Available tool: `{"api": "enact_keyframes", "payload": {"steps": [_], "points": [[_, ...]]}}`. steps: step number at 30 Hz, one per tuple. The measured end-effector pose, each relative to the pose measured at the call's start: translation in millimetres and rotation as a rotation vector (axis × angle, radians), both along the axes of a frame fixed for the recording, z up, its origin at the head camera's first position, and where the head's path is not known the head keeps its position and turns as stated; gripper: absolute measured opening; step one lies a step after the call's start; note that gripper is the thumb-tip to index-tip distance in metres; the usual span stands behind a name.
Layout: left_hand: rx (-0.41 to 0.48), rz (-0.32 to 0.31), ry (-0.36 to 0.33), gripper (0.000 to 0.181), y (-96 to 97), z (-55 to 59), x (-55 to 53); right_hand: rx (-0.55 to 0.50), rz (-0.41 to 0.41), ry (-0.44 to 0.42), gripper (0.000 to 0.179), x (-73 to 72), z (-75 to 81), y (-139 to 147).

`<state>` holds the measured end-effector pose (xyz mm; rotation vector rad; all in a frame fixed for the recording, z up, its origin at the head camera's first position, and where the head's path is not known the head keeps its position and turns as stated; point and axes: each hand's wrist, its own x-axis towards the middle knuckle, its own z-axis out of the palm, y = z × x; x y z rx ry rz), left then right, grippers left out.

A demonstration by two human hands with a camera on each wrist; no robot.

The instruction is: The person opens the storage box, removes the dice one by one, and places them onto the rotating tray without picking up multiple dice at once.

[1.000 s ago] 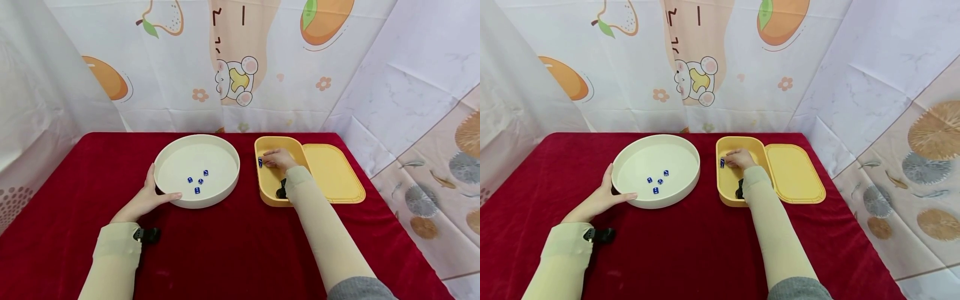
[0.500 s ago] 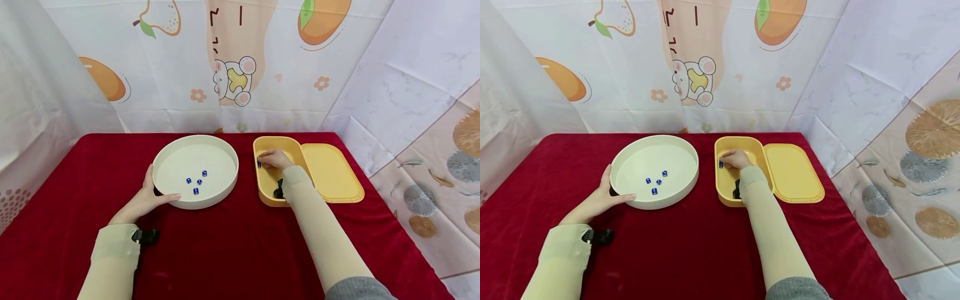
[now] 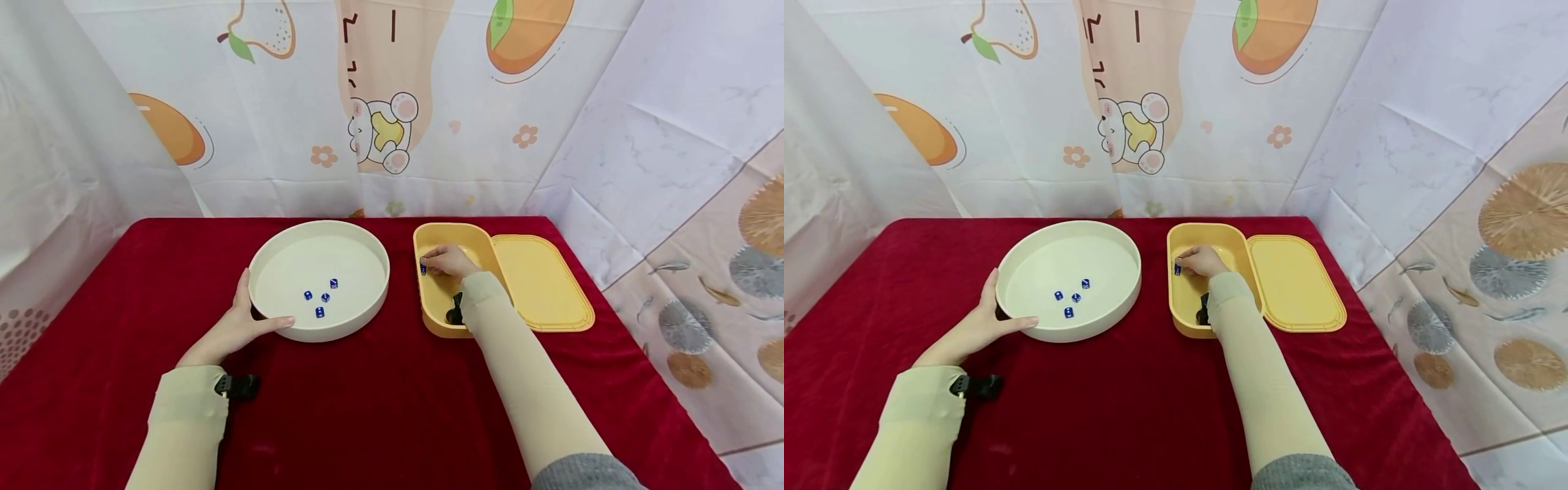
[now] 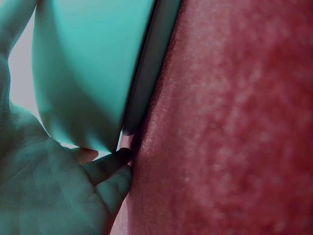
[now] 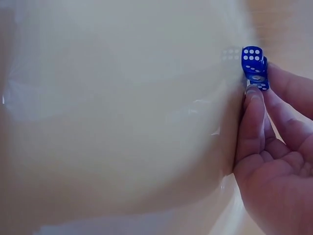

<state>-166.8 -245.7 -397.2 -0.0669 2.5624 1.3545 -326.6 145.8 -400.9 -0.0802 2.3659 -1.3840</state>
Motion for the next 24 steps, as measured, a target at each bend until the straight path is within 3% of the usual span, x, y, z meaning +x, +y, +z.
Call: {"api": "enact_keyframes", "payload": {"steps": [24], "points": [[-0.023,0.000,-0.008,0.134,-1.0,-2.3,-1.4,0.036,-0.031,-0.013,0.033,0.4,-1.7,0.0]]}}
